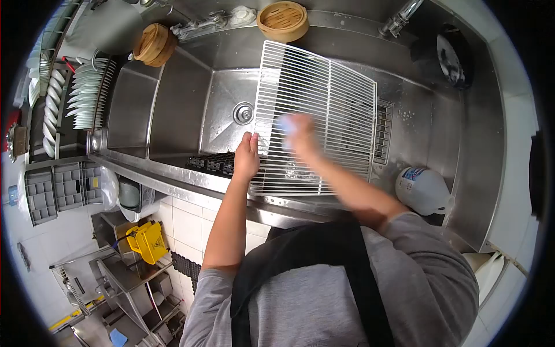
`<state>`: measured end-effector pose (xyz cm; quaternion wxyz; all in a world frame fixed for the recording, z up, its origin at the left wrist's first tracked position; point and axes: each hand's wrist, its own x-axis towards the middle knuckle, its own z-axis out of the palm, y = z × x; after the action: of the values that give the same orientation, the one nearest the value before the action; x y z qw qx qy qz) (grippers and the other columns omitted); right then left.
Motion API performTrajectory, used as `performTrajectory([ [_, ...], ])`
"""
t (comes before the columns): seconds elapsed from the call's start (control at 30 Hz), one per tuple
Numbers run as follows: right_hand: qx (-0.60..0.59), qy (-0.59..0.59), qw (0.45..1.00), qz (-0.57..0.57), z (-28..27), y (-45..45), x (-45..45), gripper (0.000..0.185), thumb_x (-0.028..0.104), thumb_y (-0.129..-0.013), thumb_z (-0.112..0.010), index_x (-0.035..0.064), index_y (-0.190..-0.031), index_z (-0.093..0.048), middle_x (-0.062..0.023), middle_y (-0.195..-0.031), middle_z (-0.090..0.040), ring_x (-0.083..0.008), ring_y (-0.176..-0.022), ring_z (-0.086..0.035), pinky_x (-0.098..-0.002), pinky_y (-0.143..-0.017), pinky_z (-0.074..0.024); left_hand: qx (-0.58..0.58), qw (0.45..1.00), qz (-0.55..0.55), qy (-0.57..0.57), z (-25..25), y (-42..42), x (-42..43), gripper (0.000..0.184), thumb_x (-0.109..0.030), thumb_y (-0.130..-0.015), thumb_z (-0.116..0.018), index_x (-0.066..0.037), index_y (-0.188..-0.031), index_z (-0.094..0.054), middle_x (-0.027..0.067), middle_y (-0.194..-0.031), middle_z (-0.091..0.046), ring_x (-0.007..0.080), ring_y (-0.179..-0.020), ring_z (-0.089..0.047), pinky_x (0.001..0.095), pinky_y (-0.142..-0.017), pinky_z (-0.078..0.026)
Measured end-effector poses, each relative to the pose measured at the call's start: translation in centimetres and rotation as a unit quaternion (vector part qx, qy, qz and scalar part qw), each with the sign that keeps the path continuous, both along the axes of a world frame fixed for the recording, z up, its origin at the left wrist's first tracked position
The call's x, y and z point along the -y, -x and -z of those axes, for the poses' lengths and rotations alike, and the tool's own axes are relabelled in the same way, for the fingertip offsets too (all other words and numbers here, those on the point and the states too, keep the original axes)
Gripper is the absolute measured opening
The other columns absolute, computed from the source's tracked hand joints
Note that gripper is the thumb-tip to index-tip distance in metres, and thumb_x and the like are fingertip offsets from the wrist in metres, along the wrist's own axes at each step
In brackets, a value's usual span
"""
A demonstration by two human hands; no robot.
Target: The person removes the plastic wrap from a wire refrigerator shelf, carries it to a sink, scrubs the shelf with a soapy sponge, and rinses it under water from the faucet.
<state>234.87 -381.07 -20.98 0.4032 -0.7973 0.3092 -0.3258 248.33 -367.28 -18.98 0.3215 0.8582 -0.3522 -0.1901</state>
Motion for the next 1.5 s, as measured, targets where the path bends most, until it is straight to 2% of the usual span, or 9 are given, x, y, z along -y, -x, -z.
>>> performTrajectory([
  [0.17, -0.086, 0.151, 0.985, -0.017, 4.4, -1.4, -1.8, 0.038, 0.012, -0.064, -0.068, 0.0143, -0.1, -0.057, -0.0088, -0.099, -0.054, -0.0293, -0.095, -0.052, -0.042, -0.08, -0.042, -0.066, 0.996, 0.002, 0.063, 1.5, -1.7, -0.9, 0.033, -0.029, -0.099, -0.036, 0.0, -0.086, -0.046, 0.023, -0.07, -0.052, 0.0413, -0.065, -0.047, 0.0426, -0.063, -0.041],
  [0.3, -0.267, -0.031, 0.889, 0.37, 15.3, 8.6, 2.7, 0.02, 0.012, -0.082, -0.058, 0.0057, -0.1, -0.055, -0.0103, -0.09, -0.055, -0.027, -0.078, -0.057, -0.0408, -0.066, -0.0483, -0.061, 0.998, -0.003, 0.026, 0.1, -1.4, -0.4, 0.032, -0.028, -0.099, -0.037, -0.001, -0.086, -0.045, 0.0239, -0.069, -0.054, 0.0441, -0.064, -0.049, 0.0461, -0.061, -0.041],
  [0.43, -0.101, -0.153, 0.955, 0.232, 3.9, -4.1, -3.7, 0.034, 0.011, -0.077, -0.059, 0.0074, -0.11, -0.051, -0.0143, -0.097, -0.054, -0.0289, -0.09, -0.055, -0.0426, -0.077, -0.0455, -0.015, 0.997, 0.029, -0.065, -0.3, -1.1, -0.7, 0.028, -0.027, -0.099, -0.036, -0.001, -0.09, -0.043, 0.027, -0.071, -0.056, 0.0476, -0.067, -0.053, 0.0514, -0.059, -0.04],
  [0.5, -0.057, 0.106, 0.988, 0.097, -0.7, -8.5, -5.4, 0.043, 0.014, -0.07, -0.065, 0.009, -0.11, -0.05, -0.0153, -0.097, -0.053, -0.0336, -0.091, -0.053, -0.0438, -0.078, -0.0419, 0.006, 0.998, 0.039, -0.045, -0.1, -1.4, -0.6, 0.025, -0.026, -0.098, -0.035, -0.002, -0.092, -0.041, 0.0289, -0.073, -0.057, 0.049, -0.07, -0.055, 0.0545, -0.058, -0.039],
  [0.7, -0.329, 0.121, 0.878, 0.327, 18.6, 7.7, 2.5, 0.024, 0.013, -0.082, -0.054, 0.0058, -0.105, -0.051, -0.0111, -0.089, -0.053, -0.0259, -0.08, -0.054, -0.0408, -0.071, -0.0455, 0.015, 0.998, 0.049, -0.045, -0.3, -1.4, -0.3, 0.027, -0.026, -0.097, -0.038, 0.0, -0.091, -0.041, 0.029, -0.07, -0.056, 0.0486, -0.067, -0.054, 0.0535, -0.058, -0.04],
  [0.8, 0.003, -0.245, 0.864, 0.441, 18.5, 5.6, 4.4, 0.024, 0.007, -0.083, -0.05, 0.0011, -0.106, -0.051, -0.0137, -0.093, -0.056, -0.0298, -0.077, -0.057, -0.041, -0.075, -0.0476, 0.033, 0.993, 0.071, -0.092, -0.3, -1.4, -0.7, 0.03, -0.026, -0.095, -0.047, 0.002, -0.103, -0.041, 0.026, -0.07, -0.058, 0.0462, -0.066, -0.056, 0.0508, -0.057, -0.043],
  [0.97, -0.069, 0.114, 0.982, 0.137, 1.2, -10.0, -1.1, 0.045, -0.001, -0.073, -0.057, 0.0051, -0.117, -0.051, -0.0072, -0.123, -0.052, -0.0278, -0.111, -0.052, -0.0396, -0.094, -0.0448, 0.062, 0.991, 0.099, -0.06, 0.3, -1.3, -0.9, 0.066, -0.027, -0.085, -0.064, 0.008, -0.13, -0.03, 0.0214, -0.07, -0.06, 0.041, -0.063, -0.06, 0.0467, -0.056, -0.046],
  [1.27, -0.205, -0.091, 0.852, 0.474, 15.1, 2.2, 11.4, 0.036, 0.008, -0.087, -0.05, 0.0022, -0.122, -0.045, -0.0208, -0.123, -0.05, -0.0308, -0.112, -0.052, -0.0404, -0.094, -0.0449, 0.012, 0.995, 0.092, -0.025, -0.3, -1.0, -0.6, 0.075, -0.023, -0.083, -0.067, 0.0, -0.139, -0.023, 0.0198, -0.074, -0.063, 0.0348, -0.062, -0.063, 0.04, -0.053, -0.048],
  [1.5, -0.088, 0.133, 0.984, 0.075, -1.0, -15.2, 4.2, 0.058, 0.018, -0.079, -0.059, 0.0005, -0.129, -0.038, -0.0165, -0.138, -0.037, -0.0325, -0.133, -0.031, -0.0498, -0.107, -0.0272, 0.002, 0.995, 0.095, -0.01, -0.3, -1.1, -1.2, 0.075, -0.025, -0.082, -0.069, 0.002, -0.137, -0.025, 0.0165, -0.071, -0.062, 0.0299, -0.059, -0.063, 0.0366, -0.051, -0.048],
])
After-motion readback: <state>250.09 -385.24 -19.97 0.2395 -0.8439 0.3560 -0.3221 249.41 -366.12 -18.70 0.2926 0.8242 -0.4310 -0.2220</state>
